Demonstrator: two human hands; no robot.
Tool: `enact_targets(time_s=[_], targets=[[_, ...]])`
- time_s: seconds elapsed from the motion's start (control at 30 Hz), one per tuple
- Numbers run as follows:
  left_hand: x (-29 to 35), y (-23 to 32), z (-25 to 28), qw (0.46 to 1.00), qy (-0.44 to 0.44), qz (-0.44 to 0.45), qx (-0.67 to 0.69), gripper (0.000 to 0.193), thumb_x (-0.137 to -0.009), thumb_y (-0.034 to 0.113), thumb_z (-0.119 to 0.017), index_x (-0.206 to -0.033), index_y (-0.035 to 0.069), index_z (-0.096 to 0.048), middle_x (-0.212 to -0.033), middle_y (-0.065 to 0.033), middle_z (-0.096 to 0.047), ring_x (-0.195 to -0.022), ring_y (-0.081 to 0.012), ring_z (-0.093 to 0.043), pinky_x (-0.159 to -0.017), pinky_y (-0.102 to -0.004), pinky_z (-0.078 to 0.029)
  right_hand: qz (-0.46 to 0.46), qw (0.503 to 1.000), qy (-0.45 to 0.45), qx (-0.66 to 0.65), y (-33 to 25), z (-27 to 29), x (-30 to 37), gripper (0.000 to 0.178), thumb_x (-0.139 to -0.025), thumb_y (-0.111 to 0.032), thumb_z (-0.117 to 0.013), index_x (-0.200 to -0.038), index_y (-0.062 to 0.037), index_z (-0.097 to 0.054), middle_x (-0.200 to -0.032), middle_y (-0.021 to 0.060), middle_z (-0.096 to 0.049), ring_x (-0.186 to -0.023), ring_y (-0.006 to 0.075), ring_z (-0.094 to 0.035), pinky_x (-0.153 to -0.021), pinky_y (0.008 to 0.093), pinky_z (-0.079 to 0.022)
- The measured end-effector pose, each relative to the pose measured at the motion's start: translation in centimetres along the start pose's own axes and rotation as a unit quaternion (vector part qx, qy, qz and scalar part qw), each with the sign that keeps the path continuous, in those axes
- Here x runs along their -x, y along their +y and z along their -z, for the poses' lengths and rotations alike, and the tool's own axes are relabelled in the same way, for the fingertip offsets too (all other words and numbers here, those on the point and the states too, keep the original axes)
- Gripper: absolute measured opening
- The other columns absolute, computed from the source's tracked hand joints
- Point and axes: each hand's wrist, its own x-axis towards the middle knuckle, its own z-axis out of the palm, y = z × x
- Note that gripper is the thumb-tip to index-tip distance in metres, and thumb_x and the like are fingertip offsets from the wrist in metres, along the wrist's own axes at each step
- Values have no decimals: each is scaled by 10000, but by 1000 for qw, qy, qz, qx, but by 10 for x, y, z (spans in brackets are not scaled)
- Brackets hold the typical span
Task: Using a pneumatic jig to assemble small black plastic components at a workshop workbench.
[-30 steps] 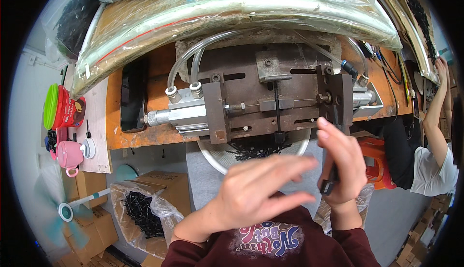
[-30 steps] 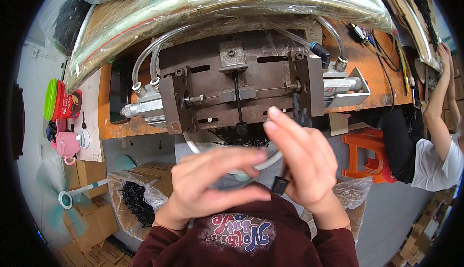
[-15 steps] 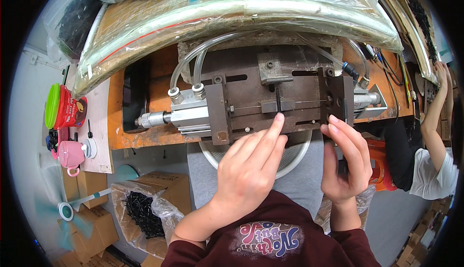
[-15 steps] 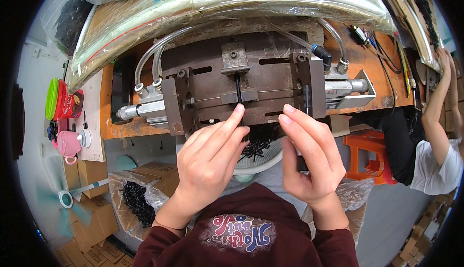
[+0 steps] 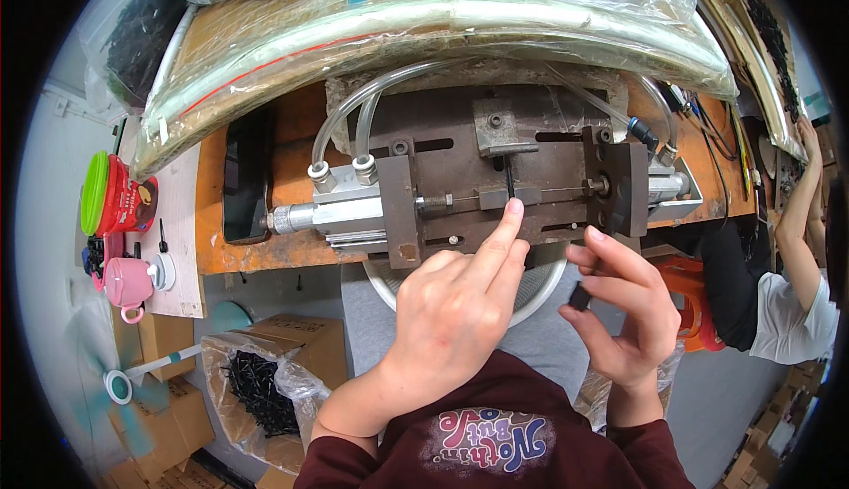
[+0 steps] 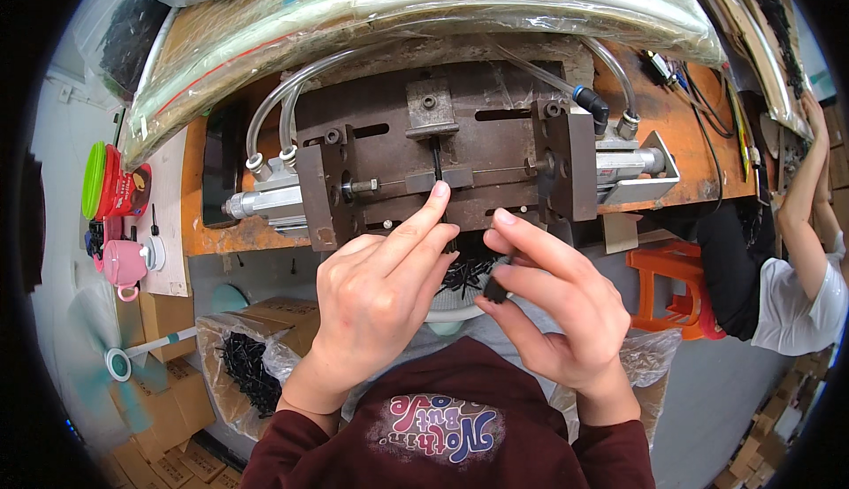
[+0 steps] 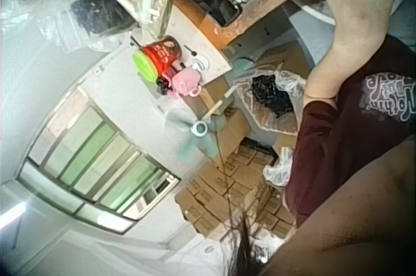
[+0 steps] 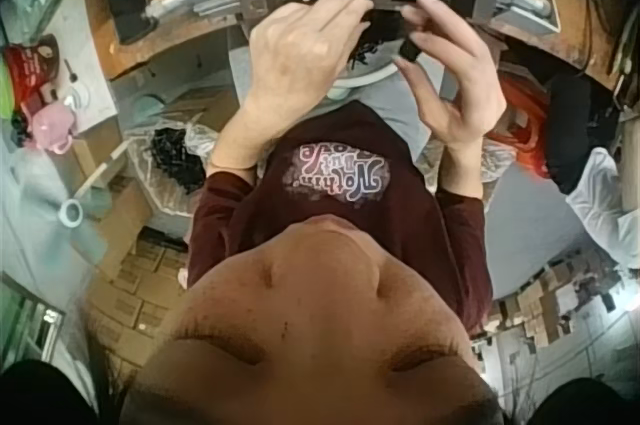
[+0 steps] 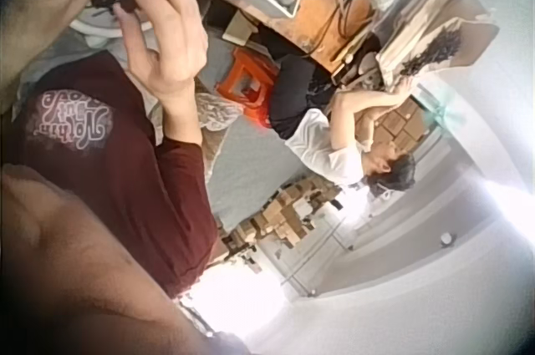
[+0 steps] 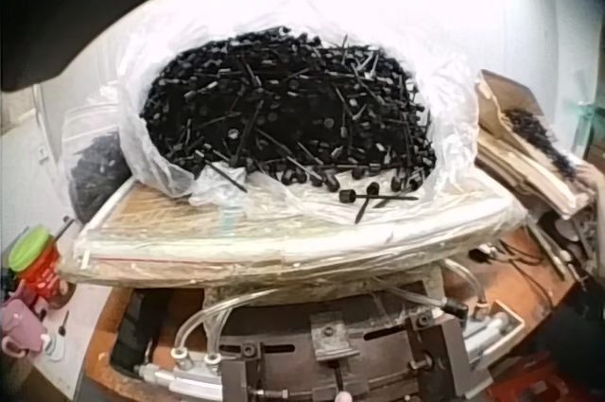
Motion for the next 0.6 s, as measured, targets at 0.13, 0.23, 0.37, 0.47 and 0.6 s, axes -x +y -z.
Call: enact_targets(time_s=[0.13,0.23,0.37,0.47,0.6], targets=[[5,2,10,999,-21,11,49,268,-717,74,-811,-968,22,-737,-1215,-123,-715,-653,-189,-672,-608,-290,-531,55,989,-40,128,1,-4,-11,326,-734,35,-783,-1042,56,-678,-1291,244,-625,-1054,356,-690,-822,398,-585],[15,4,26,990,-79,11,117,239,-727,125,-823,-937,42,-746,-1122,-93,-744,-661,-200,-680,-601,-297,-537,54,984,-91,144,-1,-11,-19,281,-750,32,-752,-1018,52,-669,-1281,241,-631,-1059,347,-688,-835,368,-584],[27,6,34,975,-130,17,177,290,-721,241,-855,-937,74,-755,-1017,-45,-758,-702,-199,-704,-613,-293,-544,53,965,-145,211,2,-24,-20,274,-740,-29,-679,-1005,32,-646,-1321,227,-629,-827,252,-709,-722,322,-572],[29,6,35,977,-83,42,194,300,-709,262,-877,-917,80,-760,-959,-45,-764,-719,-181,-719,-607,-283,-536,73,959,-129,243,6,-29,-26,288,-724,-45,-659,-1008,5,-643,-1346,193,-632,-604,181,-624,-599,284,-518],[28,3,38,970,-30,38,236,230,-705,213,-880,-851,82,-760,-870,-44,-767,-681,-163,-714,-579,-252,-509,53,951,-145,269,0,-26,-30,225,-755,-42,-722,-970,-37,-654,-1310,149,-666,-519,167,-577,-539,280,-489]])
